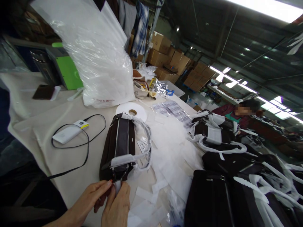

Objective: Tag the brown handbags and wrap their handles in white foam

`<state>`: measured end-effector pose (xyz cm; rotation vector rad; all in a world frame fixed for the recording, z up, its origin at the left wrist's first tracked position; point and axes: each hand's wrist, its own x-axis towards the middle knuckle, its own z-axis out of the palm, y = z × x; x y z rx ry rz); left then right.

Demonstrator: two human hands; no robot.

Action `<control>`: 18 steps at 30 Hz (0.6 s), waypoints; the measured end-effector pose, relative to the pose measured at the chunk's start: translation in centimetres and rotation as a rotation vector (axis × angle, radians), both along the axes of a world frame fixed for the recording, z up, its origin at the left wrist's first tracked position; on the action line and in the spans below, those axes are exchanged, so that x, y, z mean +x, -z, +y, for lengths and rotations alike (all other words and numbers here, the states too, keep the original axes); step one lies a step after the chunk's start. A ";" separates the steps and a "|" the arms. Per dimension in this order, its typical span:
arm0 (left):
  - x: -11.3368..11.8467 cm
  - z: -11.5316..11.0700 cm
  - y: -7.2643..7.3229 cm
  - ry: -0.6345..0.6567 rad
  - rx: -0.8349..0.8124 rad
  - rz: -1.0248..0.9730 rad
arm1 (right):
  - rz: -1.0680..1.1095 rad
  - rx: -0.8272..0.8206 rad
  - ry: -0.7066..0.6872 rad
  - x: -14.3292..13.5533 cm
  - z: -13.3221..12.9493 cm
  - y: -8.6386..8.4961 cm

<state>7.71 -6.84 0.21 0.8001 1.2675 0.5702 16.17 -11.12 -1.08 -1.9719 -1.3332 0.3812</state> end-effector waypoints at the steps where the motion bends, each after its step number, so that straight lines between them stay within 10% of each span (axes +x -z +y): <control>1: -0.1 -0.2 0.0 0.020 0.004 -0.022 | 0.054 0.000 0.010 0.0 0.0 0.0; 10: 0.3 -0.7 0.6 0.026 0.052 -0.100 | 0.695 -0.015 0.032 1.0 0.0 -0.3; 18: 1.2 -0.1 -0.3 -0.104 -0.051 -0.104 | 0.549 -0.058 0.000 2.7 0.8 -1.2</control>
